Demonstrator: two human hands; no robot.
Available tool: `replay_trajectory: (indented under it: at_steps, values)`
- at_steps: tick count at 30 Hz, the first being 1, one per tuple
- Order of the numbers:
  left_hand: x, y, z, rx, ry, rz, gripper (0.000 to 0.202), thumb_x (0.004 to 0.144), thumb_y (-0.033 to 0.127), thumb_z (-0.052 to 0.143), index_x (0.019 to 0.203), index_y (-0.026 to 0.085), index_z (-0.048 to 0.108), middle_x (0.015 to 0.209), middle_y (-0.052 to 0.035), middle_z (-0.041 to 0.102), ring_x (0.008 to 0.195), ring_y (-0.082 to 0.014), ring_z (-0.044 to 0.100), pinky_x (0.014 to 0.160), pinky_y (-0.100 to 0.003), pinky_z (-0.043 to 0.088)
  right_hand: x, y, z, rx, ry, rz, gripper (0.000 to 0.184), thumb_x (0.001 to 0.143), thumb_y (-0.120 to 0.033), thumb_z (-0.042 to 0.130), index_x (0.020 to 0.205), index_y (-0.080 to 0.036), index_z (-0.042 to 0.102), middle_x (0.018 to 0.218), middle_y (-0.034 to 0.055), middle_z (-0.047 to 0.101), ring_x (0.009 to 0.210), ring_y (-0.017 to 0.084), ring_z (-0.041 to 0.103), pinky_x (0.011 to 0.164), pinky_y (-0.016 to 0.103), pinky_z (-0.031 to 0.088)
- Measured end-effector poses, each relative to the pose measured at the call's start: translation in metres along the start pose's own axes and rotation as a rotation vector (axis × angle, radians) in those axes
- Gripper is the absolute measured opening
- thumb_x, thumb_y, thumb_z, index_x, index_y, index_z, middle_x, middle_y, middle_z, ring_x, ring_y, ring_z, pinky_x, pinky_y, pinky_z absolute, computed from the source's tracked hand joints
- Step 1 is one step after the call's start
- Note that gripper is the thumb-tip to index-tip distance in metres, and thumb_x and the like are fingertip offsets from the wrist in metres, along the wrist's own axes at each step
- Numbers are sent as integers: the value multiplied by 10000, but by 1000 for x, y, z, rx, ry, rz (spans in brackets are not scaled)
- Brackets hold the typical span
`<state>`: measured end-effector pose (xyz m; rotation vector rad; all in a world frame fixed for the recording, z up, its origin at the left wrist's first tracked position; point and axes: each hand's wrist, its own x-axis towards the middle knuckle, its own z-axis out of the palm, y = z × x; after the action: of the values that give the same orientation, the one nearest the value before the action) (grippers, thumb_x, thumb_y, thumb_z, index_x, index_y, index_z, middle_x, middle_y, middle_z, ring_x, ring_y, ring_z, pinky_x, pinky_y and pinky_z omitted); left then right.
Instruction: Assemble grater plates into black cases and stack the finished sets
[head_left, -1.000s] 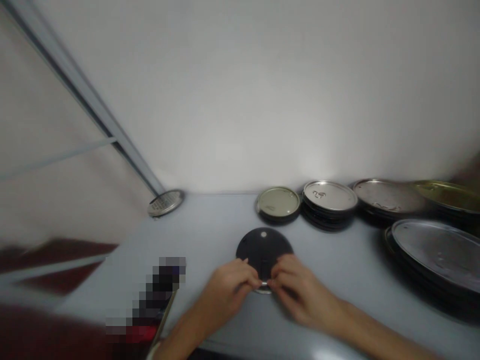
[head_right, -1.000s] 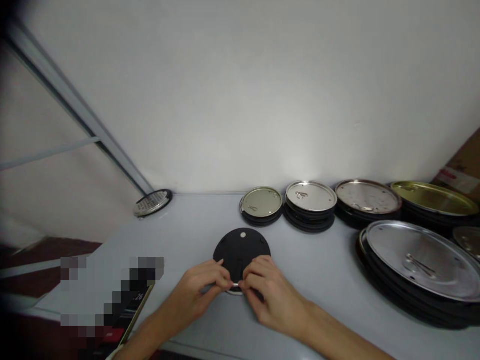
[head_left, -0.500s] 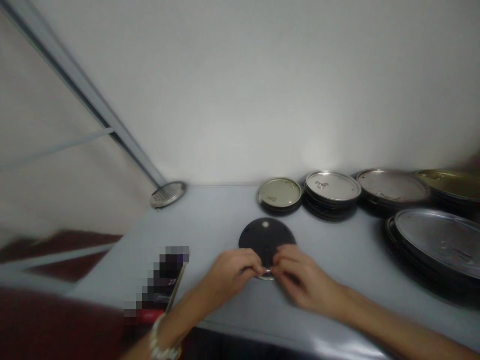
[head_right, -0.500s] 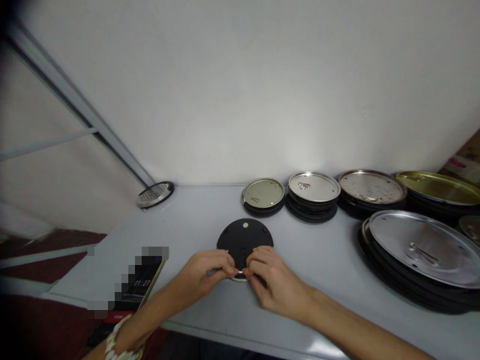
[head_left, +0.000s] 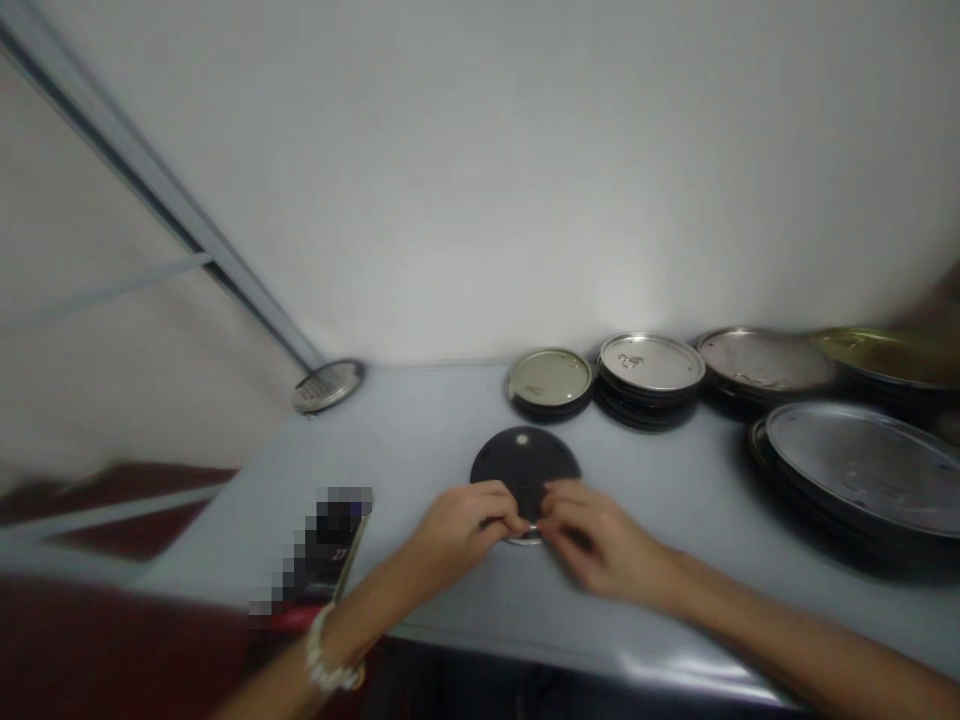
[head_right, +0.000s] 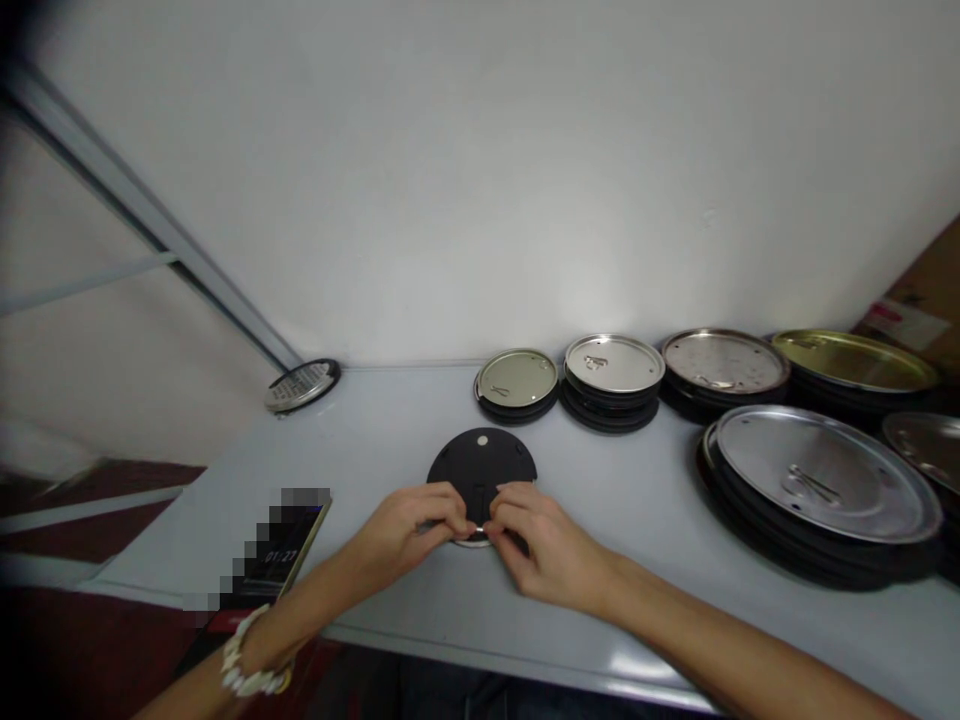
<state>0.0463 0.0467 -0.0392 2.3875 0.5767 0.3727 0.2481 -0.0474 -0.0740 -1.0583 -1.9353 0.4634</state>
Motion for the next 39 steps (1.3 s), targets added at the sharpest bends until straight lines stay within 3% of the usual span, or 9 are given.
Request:
replay_trajectory:
  at_steps: [4, 11, 15, 16, 20, 25, 29, 34, 39]
  values:
    - [0, 2, 3, -16, 24, -6, 208, 914, 207, 596, 783, 191, 757, 837, -27, 711, 789, -137, 655, 744, -215, 494, -3, 2, -2, 13, -24, 22, 183, 945, -116, 477, 837, -199, 599, 822, 51, 639, 853, 191, 605, 911, 389, 501]
    - [3, 6, 3, -71, 45, -81, 169, 877, 172, 631, 754, 183, 746, 827, -24, 711, 791, -141, 652, 748, -226, 485, -3, 2, -7, 3, -77, 64, 159, 901, -67, 485, 856, -194, 568, 857, 54, 615, 844, 196, 580, 779, 328, 491]
    - [-1, 20, 4, 34, 12, -175, 41, 839, 179, 689, 872, 190, 709, 809, 10, 677, 736, -137, 618, 690, -233, 469, 1, -7, -11, 18, -65, 108, 171, 928, -64, 452, 906, -198, 555, 916, 57, 599, 863, 192, 569, 759, 309, 476]
    - [-3, 24, 7, 93, 17, -184, 128, 814, 207, 727, 937, 198, 691, 836, 12, 668, 750, -150, 612, 690, -246, 474, 3, -10, -11, 30, -59, 111, 181, 936, -61, 440, 926, -201, 554, 937, 58, 598, 871, 189, 573, 765, 305, 477]
    - [-10, 33, 24, 398, 173, -139, 518, 738, 281, 808, 1194, 200, 576, 1096, -69, 628, 1011, -268, 580, 870, -399, 501, 15, -22, -5, 41, -5, 104, 206, 944, -50, 421, 962, -204, 557, 956, 62, 599, 849, 185, 589, 751, 295, 489]
    - [-14, 27, 27, 629, 338, -98, 306, 858, 104, 611, 1153, 177, 578, 1135, -91, 642, 1024, -268, 587, 894, -430, 507, 37, -38, 4, -50, 136, 78, 246, 950, -54, 394, 1001, -201, 584, 942, 75, 623, 830, 201, 607, 751, 324, 514]
    - [-17, 22, 10, 731, 450, 12, 373, 888, 52, 495, 1231, 177, 571, 1077, -91, 685, 955, -261, 607, 855, -411, 510, 52, -53, 2, -40, 163, -35, 261, 948, -53, 387, 1018, -210, 583, 1016, 92, 647, 938, 213, 629, 828, 346, 545]
    - [-8, 0, -22, 459, 676, -81, 281, 937, 202, 525, 1210, 194, 591, 1086, -94, 703, 986, -258, 628, 889, -409, 499, 52, -53, -11, -138, 197, -139, 352, 953, -98, 434, 1277, -211, 513, 1314, 128, 571, 1230, 249, 549, 1039, 422, 483]
    - [-11, -59, -77, -382, 1009, -413, 466, 731, 389, 787, 1096, 186, 579, 857, -34, 716, 745, -194, 666, 673, -290, 513, 24, -7, -31, -275, 308, -13, 231, 989, -231, 461, 1200, -231, 554, 1213, 116, 615, 1099, 254, 635, 925, 406, 543]
